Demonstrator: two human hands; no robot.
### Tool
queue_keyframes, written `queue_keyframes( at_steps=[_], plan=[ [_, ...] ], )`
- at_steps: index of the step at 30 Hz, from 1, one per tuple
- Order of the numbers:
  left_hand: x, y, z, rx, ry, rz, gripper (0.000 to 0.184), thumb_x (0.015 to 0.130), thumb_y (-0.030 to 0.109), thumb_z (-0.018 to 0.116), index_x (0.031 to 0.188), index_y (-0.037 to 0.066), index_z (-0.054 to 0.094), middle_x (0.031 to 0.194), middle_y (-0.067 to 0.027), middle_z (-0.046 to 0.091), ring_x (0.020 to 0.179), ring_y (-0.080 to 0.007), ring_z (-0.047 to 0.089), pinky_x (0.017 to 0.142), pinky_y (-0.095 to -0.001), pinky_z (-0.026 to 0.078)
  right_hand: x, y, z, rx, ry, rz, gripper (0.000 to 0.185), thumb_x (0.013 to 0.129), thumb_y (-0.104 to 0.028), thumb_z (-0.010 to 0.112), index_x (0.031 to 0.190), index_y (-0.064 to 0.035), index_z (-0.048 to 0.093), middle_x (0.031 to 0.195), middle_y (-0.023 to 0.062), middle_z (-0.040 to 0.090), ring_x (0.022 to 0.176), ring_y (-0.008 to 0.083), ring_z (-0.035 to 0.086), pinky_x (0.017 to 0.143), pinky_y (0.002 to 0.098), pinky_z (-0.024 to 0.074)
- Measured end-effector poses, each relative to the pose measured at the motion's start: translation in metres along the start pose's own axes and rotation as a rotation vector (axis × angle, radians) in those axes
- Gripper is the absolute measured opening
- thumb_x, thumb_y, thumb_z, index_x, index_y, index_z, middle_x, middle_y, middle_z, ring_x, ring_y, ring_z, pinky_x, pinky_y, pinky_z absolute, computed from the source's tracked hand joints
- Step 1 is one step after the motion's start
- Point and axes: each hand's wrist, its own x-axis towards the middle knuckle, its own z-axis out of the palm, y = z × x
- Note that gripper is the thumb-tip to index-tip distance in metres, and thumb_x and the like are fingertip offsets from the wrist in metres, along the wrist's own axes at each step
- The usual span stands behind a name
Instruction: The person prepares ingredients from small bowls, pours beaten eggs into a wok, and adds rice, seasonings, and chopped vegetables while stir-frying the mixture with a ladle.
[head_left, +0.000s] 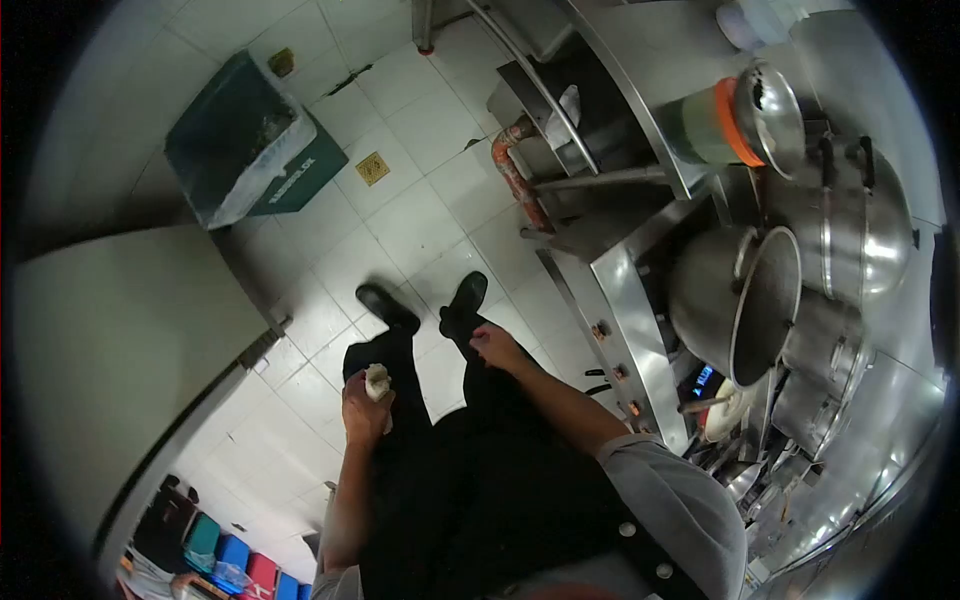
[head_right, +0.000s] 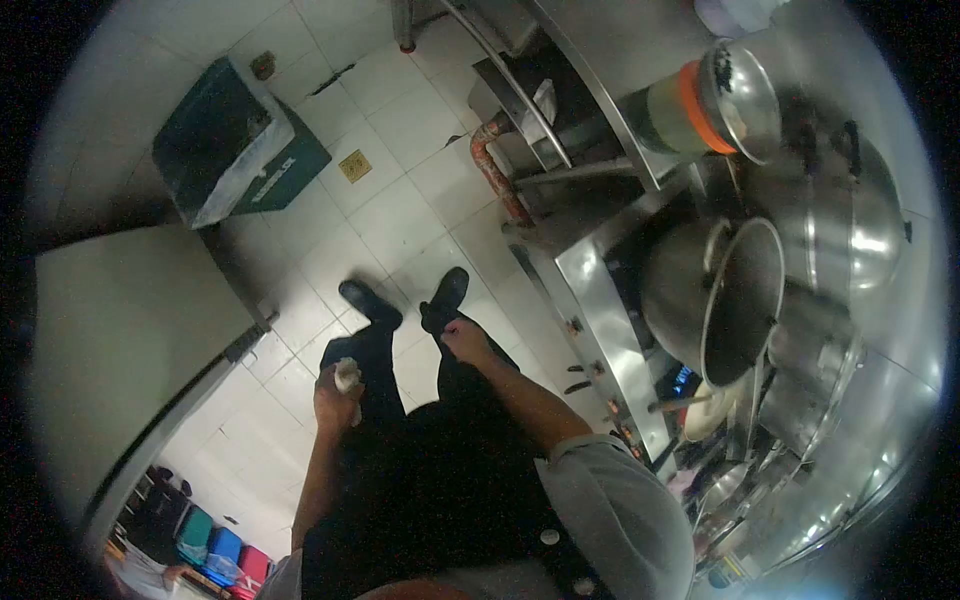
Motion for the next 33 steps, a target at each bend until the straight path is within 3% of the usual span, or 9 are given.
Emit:
queue_keyframes(
  at_steps=[3,5,14,19,23,26,29,31,33],
  plan=[
    [0.127,0.040,0.016,0.024,0.058,0.146,0.053,0.074,0.032,0.083,0.116,0.003,0.067,0.143,-0.0158,0.055,0.141,-0.0304,0.044,0.121,-0.0568,0.025,0.096,-0.033,-0.084,-0.112,0.355,-0.065,0.061,0.084,-0.033,0.077,0.135,-0.0069,0.058,0.121,0.0208,0.067,0.115,0.0356,0.065,0.102,0.0436,0.0509],
    [0.148,0.056,0.023,0.536,0.079,0.347,0.051,0.075,0.035,0.083,0.111,0.003,0.068,0.142,-0.0116,0.057,0.140,-0.0305,0.045,0.121,-0.0561,0.024,0.133,-0.024,-0.092,-0.281,0.557,-0.115,0.065,0.084,-0.035,0.075,0.139,-0.0073,0.054,0.128,0.0224,0.063,0.120,0.0390,0.061,0.104,0.0452,0.0493],
    [0.251,0.062,-0.010,0.553,0.374,0.401,0.056,0.070,0.020,0.083,0.117,-0.002,0.063,0.121,-0.0235,0.064,0.114,-0.0434,0.058,0.103,-0.0549,0.043,0.343,0.017,-0.185,-0.111,0.605,0.101,0.102,0.090,-0.050,0.069,0.160,-0.0029,0.013,0.145,0.0360,0.043,0.134,0.0476,0.047,0.111,0.0505,0.0423],
    [0.285,0.061,-0.014,0.558,0.452,0.486,0.055,0.068,0.015,0.082,0.116,-0.002,0.063,0.119,-0.0242,0.064,0.115,-0.0447,0.059,0.106,-0.0570,0.041,0.449,0.049,-0.224,0.217,1.057,0.155,0.115,0.089,-0.063,0.064,0.157,0.0095,0.005,0.155,0.0387,0.028,0.144,0.0495,0.033,0.120,0.0489,0.0310],
    [0.311,0.063,-0.016,0.643,0.451,0.603,0.055,0.080,0.036,0.074,0.119,-0.002,0.064,0.120,-0.0244,0.063,0.112,-0.0454,0.059,0.100,-0.0556,0.044,0.511,0.070,-0.258,0.168,1.140,0.311,0.119,0.089,-0.069,0.060,0.153,0.0162,0.009,0.157,0.0392,0.023,0.144,0.0489,0.034,0.118,0.0492,0.0341],
    [0.323,0.069,-0.013,0.645,0.465,0.557,0.047,0.073,0.011,0.079,0.114,-0.003,0.063,0.127,-0.0249,0.061,0.126,-0.0454,0.055,0.113,-0.0651,0.031,0.515,0.048,-0.285,0.272,1.139,0.534,0.116,0.088,-0.073,0.058,0.149,0.0197,0.024,0.152,0.0395,0.033,0.140,0.0455,0.042,0.111,0.0526,0.0426],
    [0.335,0.064,-0.010,0.665,0.518,0.567,0.046,0.073,0.013,0.079,0.114,-0.002,0.064,0.125,-0.0242,0.061,0.127,-0.0451,0.054,0.114,-0.0655,0.030,0.528,0.058,-0.302,0.268,1.029,0.436,0.108,0.087,-0.076,0.056,0.146,0.0136,0.040,0.145,0.0330,0.049,0.136,0.0401,0.050,0.102,0.0538,0.0495],
    [0.340,0.072,-0.013,0.702,0.462,0.475,0.045,0.073,0.015,0.079,0.113,-0.001,0.064,0.125,-0.0235,0.061,0.127,-0.0450,0.054,0.114,-0.0653,0.030,0.580,0.096,-0.303,0.801,1.173,0.485,0.090,0.092,-0.064,0.060,0.156,-0.0061,0.034,0.157,0.0171,0.041,0.144,0.0369,0.038,0.116,0.0474,0.0321],
    [0.343,0.070,-0.017,0.733,0.414,0.378,0.044,0.073,0.017,0.079,0.111,-0.001,0.065,0.124,-0.0228,0.060,0.128,-0.0449,0.054,0.115,-0.0652,0.029,0.616,0.130,-0.306,0.693,1.228,0.457,0.080,0.095,-0.062,0.055,0.152,-0.0071,0.041,0.155,0.0168,0.044,0.142,0.0373,0.041,0.116,0.0480,0.0327]
  ],
)
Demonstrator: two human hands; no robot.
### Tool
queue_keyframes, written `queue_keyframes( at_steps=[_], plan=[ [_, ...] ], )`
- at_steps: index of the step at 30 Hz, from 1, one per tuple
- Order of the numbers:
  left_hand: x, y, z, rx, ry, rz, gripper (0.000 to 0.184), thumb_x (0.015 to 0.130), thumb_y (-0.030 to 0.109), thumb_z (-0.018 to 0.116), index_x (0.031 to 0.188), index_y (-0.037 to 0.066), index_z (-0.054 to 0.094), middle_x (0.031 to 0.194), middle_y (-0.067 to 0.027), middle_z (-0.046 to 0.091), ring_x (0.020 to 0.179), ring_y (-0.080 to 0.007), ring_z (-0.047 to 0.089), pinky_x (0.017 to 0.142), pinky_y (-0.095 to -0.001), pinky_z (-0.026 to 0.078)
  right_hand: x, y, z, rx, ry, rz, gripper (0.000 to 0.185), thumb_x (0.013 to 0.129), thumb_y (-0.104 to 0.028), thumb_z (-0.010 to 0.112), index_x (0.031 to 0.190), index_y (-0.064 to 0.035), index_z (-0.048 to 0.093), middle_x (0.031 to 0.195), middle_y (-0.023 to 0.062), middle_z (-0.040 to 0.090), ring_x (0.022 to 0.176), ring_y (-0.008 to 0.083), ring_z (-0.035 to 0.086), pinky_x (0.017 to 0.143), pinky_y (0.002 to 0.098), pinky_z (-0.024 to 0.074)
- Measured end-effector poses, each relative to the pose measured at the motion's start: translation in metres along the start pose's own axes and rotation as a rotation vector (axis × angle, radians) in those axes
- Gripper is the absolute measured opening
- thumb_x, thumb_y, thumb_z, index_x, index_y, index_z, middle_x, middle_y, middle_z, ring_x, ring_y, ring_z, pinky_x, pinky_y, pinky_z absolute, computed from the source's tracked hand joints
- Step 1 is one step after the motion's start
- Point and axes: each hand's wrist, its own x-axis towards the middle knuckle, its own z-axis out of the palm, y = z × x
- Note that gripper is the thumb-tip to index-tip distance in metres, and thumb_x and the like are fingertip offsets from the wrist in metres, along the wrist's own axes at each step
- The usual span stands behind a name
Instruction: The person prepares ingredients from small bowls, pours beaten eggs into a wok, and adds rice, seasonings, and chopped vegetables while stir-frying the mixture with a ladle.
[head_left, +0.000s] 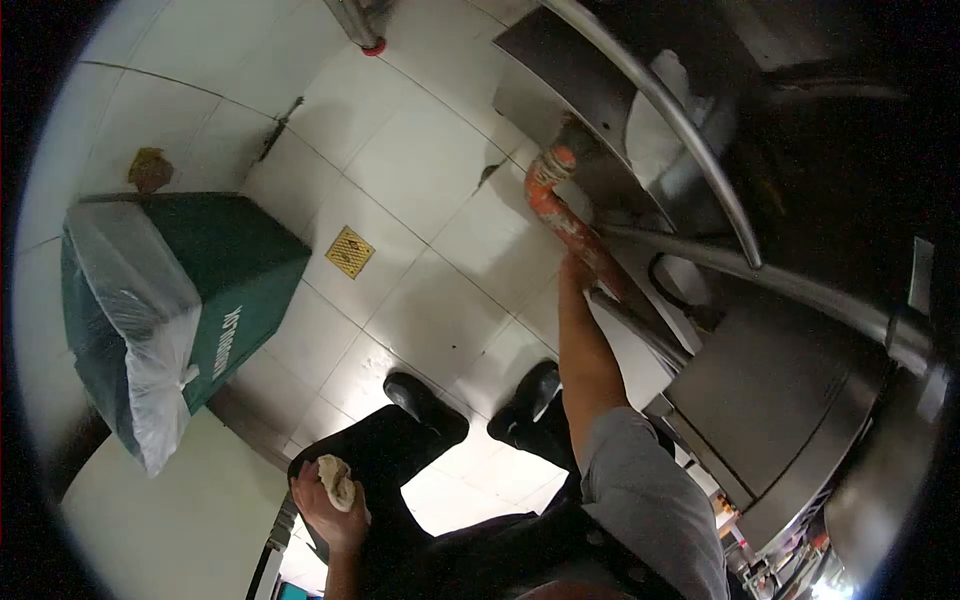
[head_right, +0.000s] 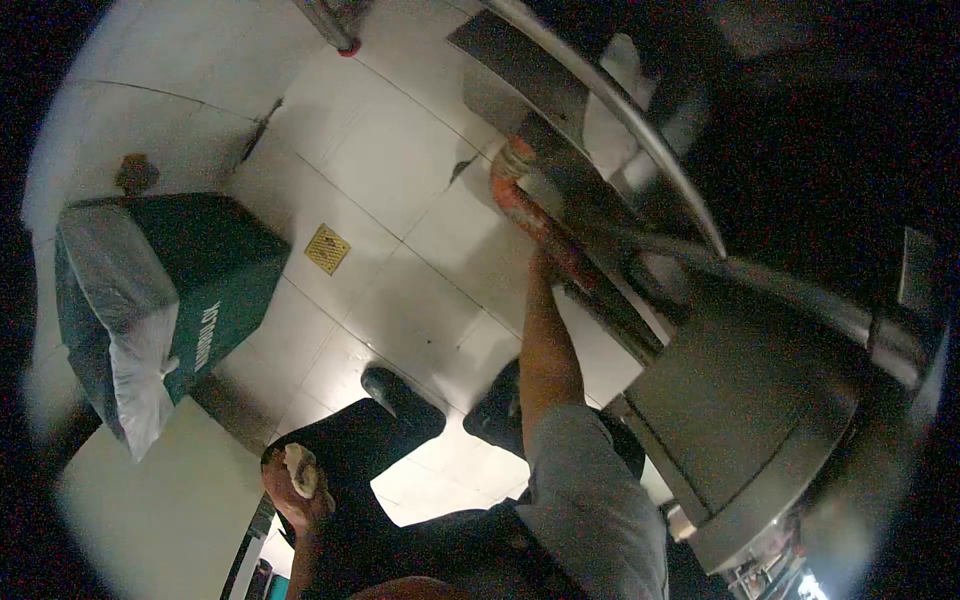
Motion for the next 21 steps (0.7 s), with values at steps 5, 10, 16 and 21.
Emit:
queue_keyframes(
  at_steps=[5,10,16,21],
  plan=[
    [-0.011,-0.022,0.021,-0.475,0.140,-0.169,0.042,0.071,0.021,0.079,0.108,0.005,0.067,0.123,-0.0190,0.060,0.126,-0.0427,0.054,0.113,-0.0622,0.032,0.027,-0.003,0.010,-0.208,-0.019,-0.259,0.069,0.098,-0.058,0.050,0.146,-0.0077,0.051,0.149,0.0166,0.051,0.135,0.0379,0.049,0.113,0.0475,0.0357],
    [-0.009,-0.008,-0.004,-0.294,0.080,-0.121,0.042,0.071,0.019,0.081,0.107,0.005,0.066,0.123,-0.0171,0.061,0.126,-0.0416,0.054,0.111,-0.0618,0.034,-0.067,-0.087,-0.059,-0.428,-0.393,-0.301,0.070,0.095,-0.055,0.057,0.144,-0.0054,0.050,0.141,0.0172,0.057,0.126,0.0379,0.055,0.107,0.0441,0.0413],
    [-0.017,0.016,-0.036,-0.150,0.079,0.008,0.035,0.075,0.025,0.082,0.100,0.004,0.071,0.129,-0.0148,0.062,0.130,-0.0378,0.052,0.111,-0.0547,0.036,-0.210,-0.064,-0.043,-0.187,-0.495,-0.524,0.059,0.089,-0.034,0.072,0.132,0.0012,0.054,0.120,0.0147,0.067,0.113,0.0312,0.064,0.097,0.0398,0.0485],
    [-0.048,0.020,-0.067,-0.230,-0.084,-0.062,0.039,0.081,0.033,0.078,0.105,0.003,0.071,0.132,-0.0139,0.062,0.133,-0.0334,0.051,0.111,-0.0477,0.039,-0.441,-0.136,-0.142,0.464,-1.116,-0.441,0.074,0.086,-0.026,0.080,0.143,0.0040,0.044,0.122,0.0152,0.065,0.111,0.0203,0.063,0.098,0.0345,0.0508]
  ],
)
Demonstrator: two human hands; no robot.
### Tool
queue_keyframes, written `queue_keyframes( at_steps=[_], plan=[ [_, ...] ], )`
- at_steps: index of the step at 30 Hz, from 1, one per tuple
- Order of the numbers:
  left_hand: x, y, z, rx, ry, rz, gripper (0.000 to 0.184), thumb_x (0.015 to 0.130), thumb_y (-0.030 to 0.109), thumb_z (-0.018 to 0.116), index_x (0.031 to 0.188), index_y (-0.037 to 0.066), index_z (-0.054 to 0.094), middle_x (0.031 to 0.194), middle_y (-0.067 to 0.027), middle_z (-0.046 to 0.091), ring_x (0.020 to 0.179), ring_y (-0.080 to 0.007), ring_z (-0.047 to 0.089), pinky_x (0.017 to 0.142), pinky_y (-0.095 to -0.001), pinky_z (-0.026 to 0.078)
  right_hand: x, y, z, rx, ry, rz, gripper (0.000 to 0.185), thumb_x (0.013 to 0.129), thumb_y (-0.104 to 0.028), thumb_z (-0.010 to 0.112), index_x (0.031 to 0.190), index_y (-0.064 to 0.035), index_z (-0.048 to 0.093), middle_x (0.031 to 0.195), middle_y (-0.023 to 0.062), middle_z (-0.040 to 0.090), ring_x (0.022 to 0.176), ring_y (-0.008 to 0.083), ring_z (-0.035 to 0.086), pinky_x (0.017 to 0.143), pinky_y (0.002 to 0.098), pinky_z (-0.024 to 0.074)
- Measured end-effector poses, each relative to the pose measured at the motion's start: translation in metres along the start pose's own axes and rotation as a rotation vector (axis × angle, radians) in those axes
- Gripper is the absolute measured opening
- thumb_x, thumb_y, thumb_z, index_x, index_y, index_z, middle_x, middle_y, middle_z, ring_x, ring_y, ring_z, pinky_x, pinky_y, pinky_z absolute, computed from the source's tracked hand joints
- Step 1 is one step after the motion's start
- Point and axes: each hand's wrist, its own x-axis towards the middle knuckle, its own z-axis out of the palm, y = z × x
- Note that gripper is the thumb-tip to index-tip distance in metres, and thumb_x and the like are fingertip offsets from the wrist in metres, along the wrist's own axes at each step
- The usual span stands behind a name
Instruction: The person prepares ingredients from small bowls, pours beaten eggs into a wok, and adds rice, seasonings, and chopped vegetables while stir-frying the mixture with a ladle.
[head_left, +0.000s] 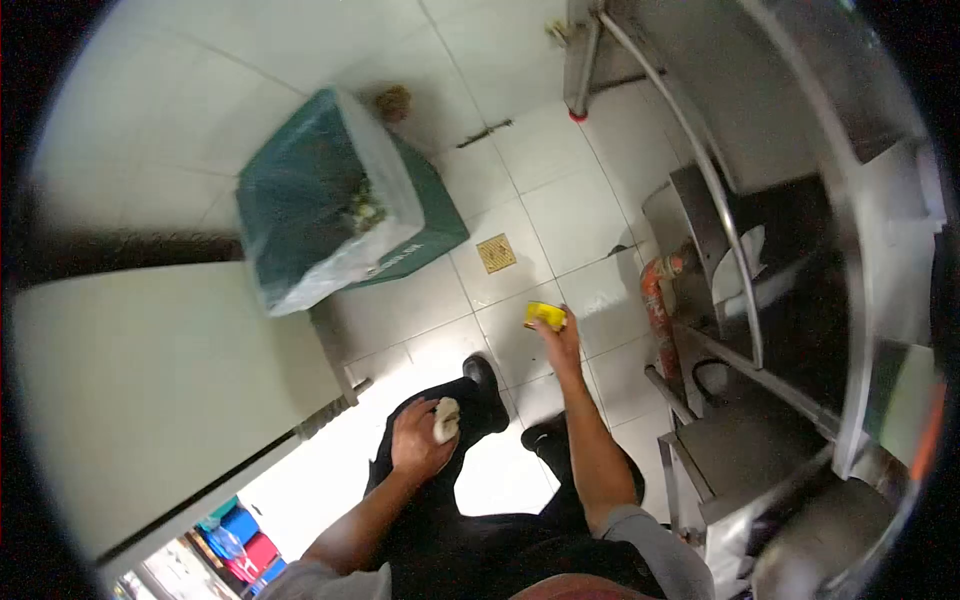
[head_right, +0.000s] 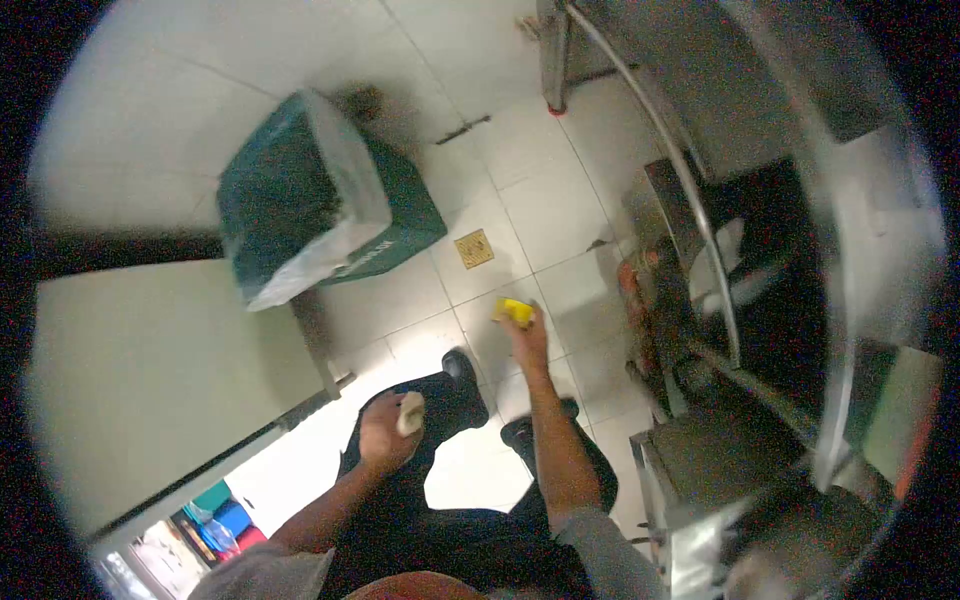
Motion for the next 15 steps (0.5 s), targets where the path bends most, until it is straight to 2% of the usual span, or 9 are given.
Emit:
queue_keyframes(
  at_steps=[3,5,6,8,10,12,13,14,15],
  plan=[
    [-0.025,0.017,-0.014,-0.059,-0.070,-0.067,0.044,0.082,0.036,0.076,0.110,0.001,0.070,0.130,-0.0150,0.063,0.130,-0.0336,0.053,0.111,-0.0461,0.040,-0.077,-0.148,0.089,-0.032,-0.198,-0.145,0.084,0.086,-0.028,0.081,0.152,-0.0003,0.037,0.120,0.0152,0.066,0.112,0.0228,0.063,0.097,0.0355,0.0512],
    [-0.040,0.019,-0.011,-0.148,-0.103,-0.070,0.046,0.083,0.037,0.075,0.112,0.001,0.069,0.129,-0.0155,0.064,0.128,-0.0339,0.055,0.111,-0.0454,0.041,-0.140,-0.269,0.131,-0.614,-0.316,-0.325,0.090,0.087,-0.032,0.080,0.155,0.0012,0.032,0.126,0.0205,0.064,0.117,0.0305,0.063,0.100,0.0408,0.0488],
    [-0.046,0.016,-0.003,-0.159,-0.093,-0.039,0.048,0.082,0.036,0.075,0.114,0.001,0.068,0.127,-0.0163,0.065,0.124,-0.0348,0.057,0.109,-0.0456,0.043,-0.161,-0.293,0.139,-0.635,-0.332,-0.344,0.090,0.087,-0.032,0.080,0.155,0.0012,0.032,0.126,0.0205,0.064,0.117,0.0305,0.063,0.100,0.0408,0.0488],
    [-0.068,0.037,-0.036,-0.229,-0.155,-0.064,0.052,0.079,0.032,0.076,0.119,0.002,0.065,0.122,-0.0194,0.066,0.117,-0.0374,0.061,0.103,-0.0460,0.048,-0.201,-0.331,0.146,-0.756,-0.107,-0.640,0.084,0.087,-0.029,0.080,0.154,-0.0020,0.037,0.118,0.0187,0.066,0.109,0.0228,0.063,0.091,0.0352,0.0510],
    [-0.079,0.034,-0.043,-0.437,-0.141,-0.067,0.052,0.079,0.030,0.075,0.121,0.002,0.063,0.122,-0.0231,0.065,0.115,-0.0397,0.062,0.098,-0.0469,0.051,-0.224,-0.313,0.112,-0.689,-0.113,-0.555,0.082,0.087,-0.031,0.080,0.152,-0.0015,0.040,0.113,0.0178,0.068,0.103,0.0233,0.064,0.090,0.0356,0.0512],
    [-0.086,0.029,-0.054,-0.443,-0.219,-0.083,0.050,0.082,0.031,0.071,0.121,0.002,0.062,0.118,-0.0252,0.067,0.112,-0.0420,0.064,0.097,-0.0488,0.051,-0.263,-0.261,0.048,-0.720,-0.128,-0.361,0.080,0.087,-0.036,0.079,0.148,0.0021,0.044,0.106,0.0178,0.069,0.098,0.0253,0.066,0.089,0.0364,0.0517],
    [-0.075,0.013,-0.041,-0.395,-0.282,-0.073,0.049,0.084,0.033,0.068,0.122,0.002,0.062,0.115,-0.0263,0.068,0.110,-0.0432,0.064,0.097,-0.0498,0.051,-0.290,-0.227,0.013,-0.975,-0.136,-0.198,0.073,0.089,-0.038,0.077,0.141,0.0049,0.049,0.106,0.0206,0.070,0.099,0.0270,0.068,0.089,0.0372,0.0527],
    [-0.071,0.005,-0.034,-0.296,-0.295,-0.143,0.049,0.088,0.038,0.062,0.122,0.002,0.062,0.113,-0.0268,0.069,0.110,-0.0440,0.065,0.096,-0.0505,0.051,-0.330,-0.192,-0.019,-0.942,-0.185,-0.005,0.072,0.090,-0.045,0.073,0.136,0.0066,0.053,0.114,0.0250,0.069,0.108,0.0288,0.068,0.094,0.0413,0.0526],
    [-0.066,-0.002,-0.047,-0.113,-0.336,0.056,0.048,0.089,0.039,0.058,0.118,0.001,0.065,0.117,-0.0254,0.069,0.110,-0.0425,0.065,0.096,-0.0510,0.051,-0.397,-0.231,-0.008,-1.207,-0.232,0.303,0.078,0.092,-0.052,0.065,0.144,0.0038,0.048,0.120,0.0286,0.068,0.113,0.0366,0.067,0.095,0.0456,0.0522]
  ],
)
